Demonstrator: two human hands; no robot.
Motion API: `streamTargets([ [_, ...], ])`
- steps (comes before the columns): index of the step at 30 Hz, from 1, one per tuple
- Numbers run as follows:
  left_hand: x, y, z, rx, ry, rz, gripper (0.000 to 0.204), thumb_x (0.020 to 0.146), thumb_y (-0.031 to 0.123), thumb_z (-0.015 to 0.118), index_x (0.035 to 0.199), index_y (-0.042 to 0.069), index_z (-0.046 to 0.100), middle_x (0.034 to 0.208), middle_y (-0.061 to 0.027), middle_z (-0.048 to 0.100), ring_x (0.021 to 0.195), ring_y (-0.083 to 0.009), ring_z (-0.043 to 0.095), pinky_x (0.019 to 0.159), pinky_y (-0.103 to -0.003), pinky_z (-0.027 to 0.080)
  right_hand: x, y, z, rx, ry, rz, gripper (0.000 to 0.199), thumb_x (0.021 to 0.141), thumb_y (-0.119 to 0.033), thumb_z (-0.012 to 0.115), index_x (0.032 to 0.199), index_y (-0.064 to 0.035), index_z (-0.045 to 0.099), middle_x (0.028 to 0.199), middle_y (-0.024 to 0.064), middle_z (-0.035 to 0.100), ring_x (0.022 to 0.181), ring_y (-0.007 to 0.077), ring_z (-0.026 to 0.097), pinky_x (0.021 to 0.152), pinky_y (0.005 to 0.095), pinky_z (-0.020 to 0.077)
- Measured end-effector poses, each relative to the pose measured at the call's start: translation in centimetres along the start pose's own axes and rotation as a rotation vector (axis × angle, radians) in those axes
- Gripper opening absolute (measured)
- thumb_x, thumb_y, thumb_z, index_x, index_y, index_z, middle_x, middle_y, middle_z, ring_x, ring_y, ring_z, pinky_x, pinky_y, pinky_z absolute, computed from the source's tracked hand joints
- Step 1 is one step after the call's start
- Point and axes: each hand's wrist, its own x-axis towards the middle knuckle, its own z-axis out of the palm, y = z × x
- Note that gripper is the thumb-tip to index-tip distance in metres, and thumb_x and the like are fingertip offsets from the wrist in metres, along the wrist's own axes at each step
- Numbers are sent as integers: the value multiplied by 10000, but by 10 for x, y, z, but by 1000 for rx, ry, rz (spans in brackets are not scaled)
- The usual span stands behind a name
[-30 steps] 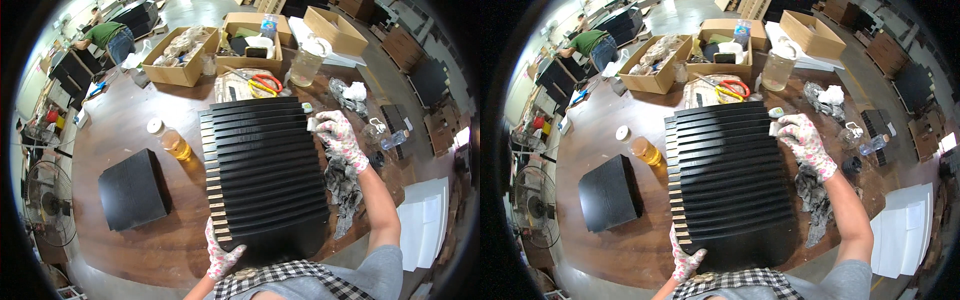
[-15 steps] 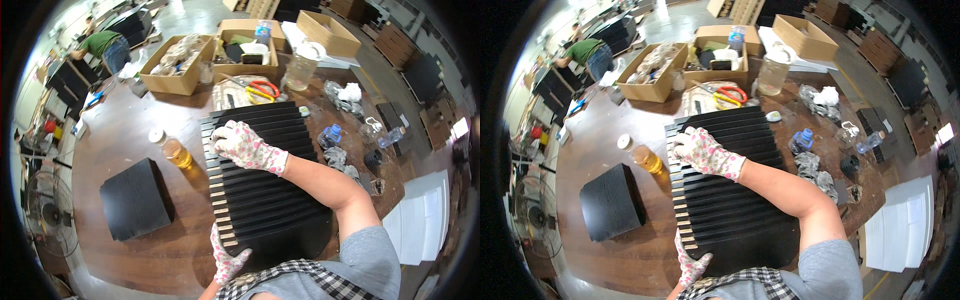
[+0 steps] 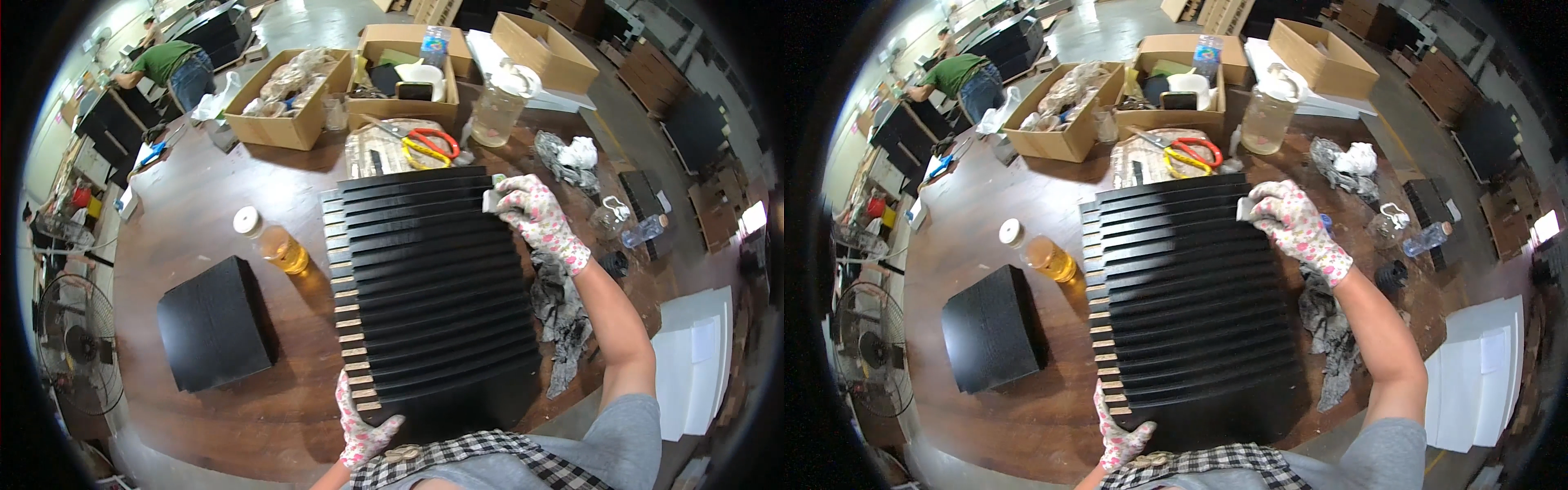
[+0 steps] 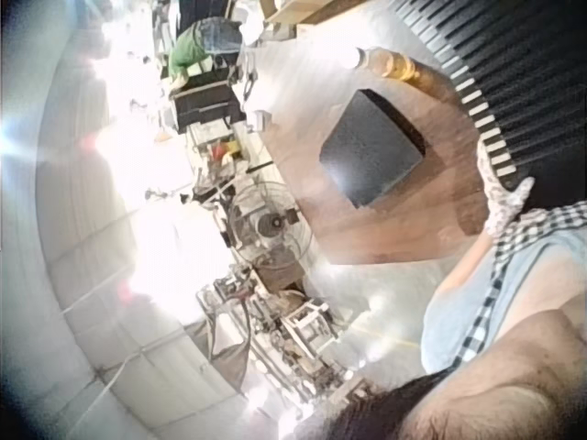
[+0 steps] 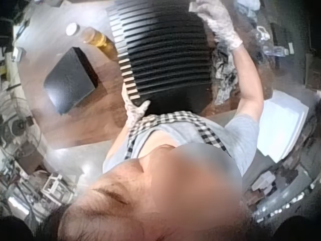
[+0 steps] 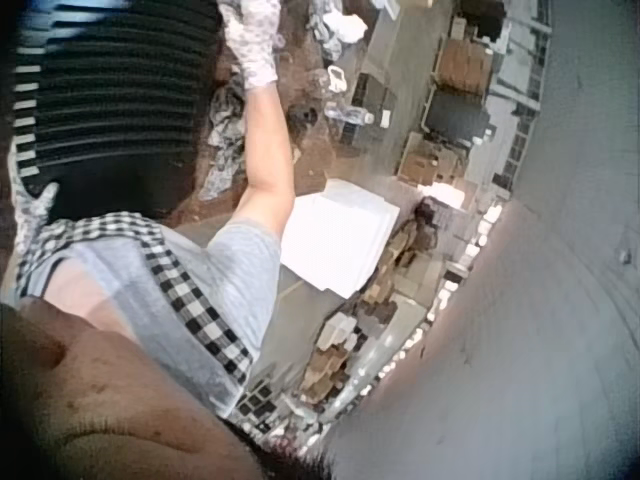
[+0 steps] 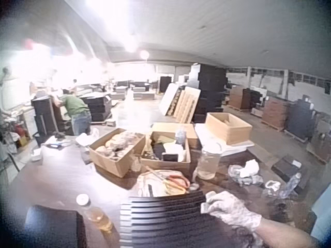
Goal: The recorder stacks and wipes down black furniture panels at a workshop table.
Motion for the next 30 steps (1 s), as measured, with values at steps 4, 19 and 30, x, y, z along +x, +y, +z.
streamTargets([
  [4, -4, -6, 3, -38, 8, -21, 1152, 629, 335, 892, 1472, -2, 183, 1462, -233, 294, 1322, -364, 392, 1083, -442, 360, 46, -34, 48, 43, -43, -169, 221, 654, -20, 772, 830, -75, 650, 1072, 84, 642, 1006, 300, 584, 861, 403, 481],
  [19, -2, 1, 4, 46, 21, 29, 1100, 664, 393, 865, 1466, 2, 221, 1432, -192, 315, 1315, -323, 386, 1081, -431, 346, 31, -17, 45, 23, 10, -219, 183, 703, -60, 734, 822, -107, 604, 1051, 63, 641, 997, 278, 594, 853, 405, 460],
  [30, -1, -1, -1, 40, 4, -35, 1141, 627, 319, 889, 1468, 0, 189, 1431, -191, 337, 1311, -305, 405, 1077, -420, 366, 17, 7, 14, -1, -18, -15, 239, 667, 43, 737, 852, -59, 626, 1108, 85, 623, 1054, 289, 568, 901, 391, 471],
])
